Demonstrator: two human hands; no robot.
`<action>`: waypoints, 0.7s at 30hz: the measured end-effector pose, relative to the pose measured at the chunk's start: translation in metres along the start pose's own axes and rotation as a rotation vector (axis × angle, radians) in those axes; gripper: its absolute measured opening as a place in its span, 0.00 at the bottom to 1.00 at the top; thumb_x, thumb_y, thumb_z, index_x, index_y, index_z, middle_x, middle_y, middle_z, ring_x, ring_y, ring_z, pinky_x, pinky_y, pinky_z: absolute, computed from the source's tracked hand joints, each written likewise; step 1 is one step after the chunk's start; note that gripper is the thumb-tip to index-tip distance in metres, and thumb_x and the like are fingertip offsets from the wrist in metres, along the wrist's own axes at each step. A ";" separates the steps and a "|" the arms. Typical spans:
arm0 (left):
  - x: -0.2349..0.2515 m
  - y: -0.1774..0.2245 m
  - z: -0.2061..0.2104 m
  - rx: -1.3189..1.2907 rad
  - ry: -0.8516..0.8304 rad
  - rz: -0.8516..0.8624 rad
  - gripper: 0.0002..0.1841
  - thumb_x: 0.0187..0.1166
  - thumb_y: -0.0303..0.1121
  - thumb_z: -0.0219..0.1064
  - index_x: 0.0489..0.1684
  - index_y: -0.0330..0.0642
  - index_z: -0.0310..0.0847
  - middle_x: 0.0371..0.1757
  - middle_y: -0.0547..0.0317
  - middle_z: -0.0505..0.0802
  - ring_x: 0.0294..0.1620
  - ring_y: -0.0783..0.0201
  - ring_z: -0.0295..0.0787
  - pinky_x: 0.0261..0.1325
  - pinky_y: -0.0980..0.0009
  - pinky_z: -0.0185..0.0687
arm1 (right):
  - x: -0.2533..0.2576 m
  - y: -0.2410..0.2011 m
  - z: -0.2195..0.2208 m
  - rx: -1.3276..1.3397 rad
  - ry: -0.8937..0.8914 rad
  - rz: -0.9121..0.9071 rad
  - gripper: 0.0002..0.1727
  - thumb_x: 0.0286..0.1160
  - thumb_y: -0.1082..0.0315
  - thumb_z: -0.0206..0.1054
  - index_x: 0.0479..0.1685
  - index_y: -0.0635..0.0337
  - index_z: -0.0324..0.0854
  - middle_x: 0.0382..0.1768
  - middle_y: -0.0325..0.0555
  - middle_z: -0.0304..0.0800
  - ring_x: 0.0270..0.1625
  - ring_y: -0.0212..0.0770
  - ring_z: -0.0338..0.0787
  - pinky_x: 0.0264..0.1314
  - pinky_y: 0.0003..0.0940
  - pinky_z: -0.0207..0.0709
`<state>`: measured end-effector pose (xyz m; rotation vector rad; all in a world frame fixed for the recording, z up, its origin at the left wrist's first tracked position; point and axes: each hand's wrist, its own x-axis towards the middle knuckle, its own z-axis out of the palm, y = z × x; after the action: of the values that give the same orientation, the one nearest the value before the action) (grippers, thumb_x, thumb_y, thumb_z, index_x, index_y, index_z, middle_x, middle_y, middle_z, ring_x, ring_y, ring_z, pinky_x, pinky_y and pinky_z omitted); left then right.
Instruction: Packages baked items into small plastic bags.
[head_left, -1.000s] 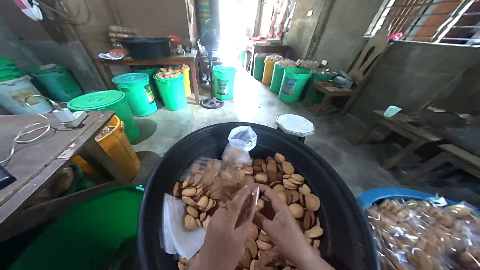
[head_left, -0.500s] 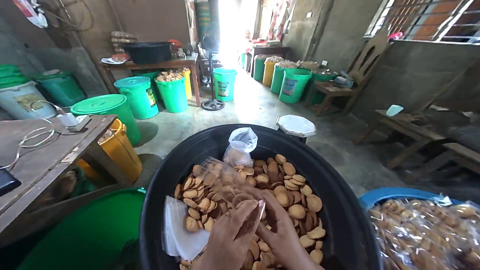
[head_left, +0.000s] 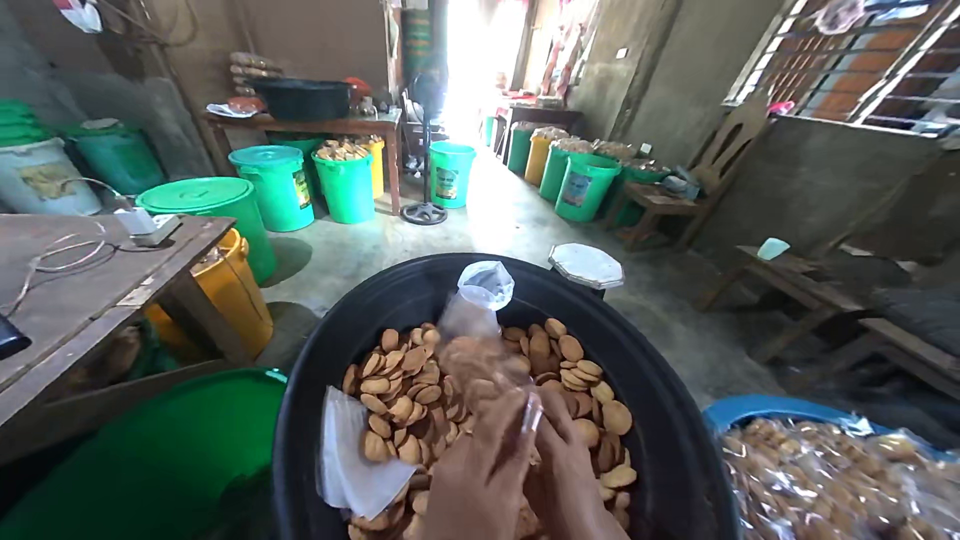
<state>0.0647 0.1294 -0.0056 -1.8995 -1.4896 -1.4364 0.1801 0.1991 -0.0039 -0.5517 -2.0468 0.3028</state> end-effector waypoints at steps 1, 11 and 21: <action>-0.002 0.003 0.002 0.052 -0.002 0.054 0.13 0.77 0.24 0.65 0.56 0.38 0.91 0.64 0.46 0.92 0.42 0.62 0.94 0.39 0.73 0.86 | 0.005 -0.010 -0.005 0.018 -0.068 0.115 0.21 0.64 0.71 0.72 0.57 0.75 0.87 0.57 0.68 0.89 0.58 0.51 0.93 0.64 0.33 0.84; 0.006 -0.004 -0.035 -0.209 0.031 0.029 0.13 0.90 0.44 0.57 0.60 0.55 0.84 0.69 0.60 0.83 0.74 0.71 0.76 0.76 0.74 0.70 | 0.008 0.001 -0.023 0.365 0.040 0.169 0.30 0.68 0.63 0.74 0.66 0.79 0.81 0.65 0.61 0.88 0.70 0.28 0.84 0.75 0.18 0.72; -0.004 -0.060 -0.053 -1.057 -0.625 -0.691 0.30 0.81 0.32 0.65 0.86 0.42 0.66 0.70 0.66 0.87 0.61 0.76 0.88 0.63 0.73 0.86 | 0.000 0.015 -0.040 0.424 -0.266 0.036 0.18 0.81 0.56 0.68 0.64 0.52 0.88 0.63 0.42 0.87 0.66 0.21 0.84 0.68 0.17 0.80</action>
<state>-0.0131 0.1113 -0.0044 -2.7716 -2.0172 -2.4411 0.2186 0.2119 0.0101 -0.2958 -2.1398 0.8460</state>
